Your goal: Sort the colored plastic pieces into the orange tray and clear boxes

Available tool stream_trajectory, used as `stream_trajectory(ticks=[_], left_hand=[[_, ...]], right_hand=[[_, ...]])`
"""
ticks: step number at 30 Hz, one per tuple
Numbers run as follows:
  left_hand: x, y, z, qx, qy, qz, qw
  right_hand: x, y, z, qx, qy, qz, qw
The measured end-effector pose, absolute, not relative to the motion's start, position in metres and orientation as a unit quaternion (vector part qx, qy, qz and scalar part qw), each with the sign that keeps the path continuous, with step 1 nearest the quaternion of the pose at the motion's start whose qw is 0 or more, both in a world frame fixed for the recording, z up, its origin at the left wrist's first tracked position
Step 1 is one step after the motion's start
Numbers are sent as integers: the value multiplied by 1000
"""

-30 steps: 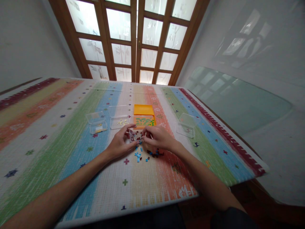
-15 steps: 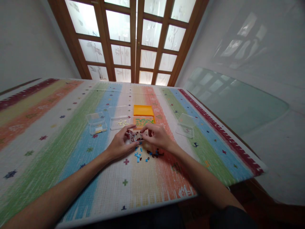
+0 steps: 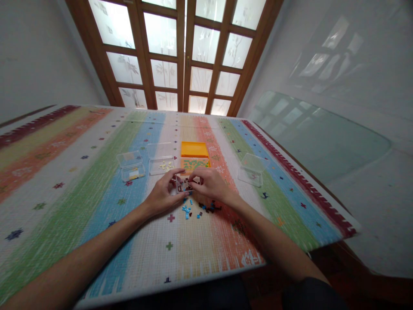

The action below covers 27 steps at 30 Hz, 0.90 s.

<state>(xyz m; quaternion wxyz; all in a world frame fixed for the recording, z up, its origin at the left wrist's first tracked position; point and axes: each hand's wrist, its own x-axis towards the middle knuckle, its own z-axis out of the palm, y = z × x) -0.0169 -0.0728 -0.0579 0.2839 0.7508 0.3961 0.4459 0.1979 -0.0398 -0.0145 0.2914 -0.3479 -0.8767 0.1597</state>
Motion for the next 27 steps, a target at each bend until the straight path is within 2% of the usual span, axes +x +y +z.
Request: stream_trajectory(ticks=[17, 27], left_hand=[[-16, -75, -58, 758, 393, 443, 273], [-17, -76, -55, 759, 394, 441, 273]], right_hand=[[194, -43, -19, -377, -880, 122, 262], [194, -43, -16, -372, -882, 151, 246]])
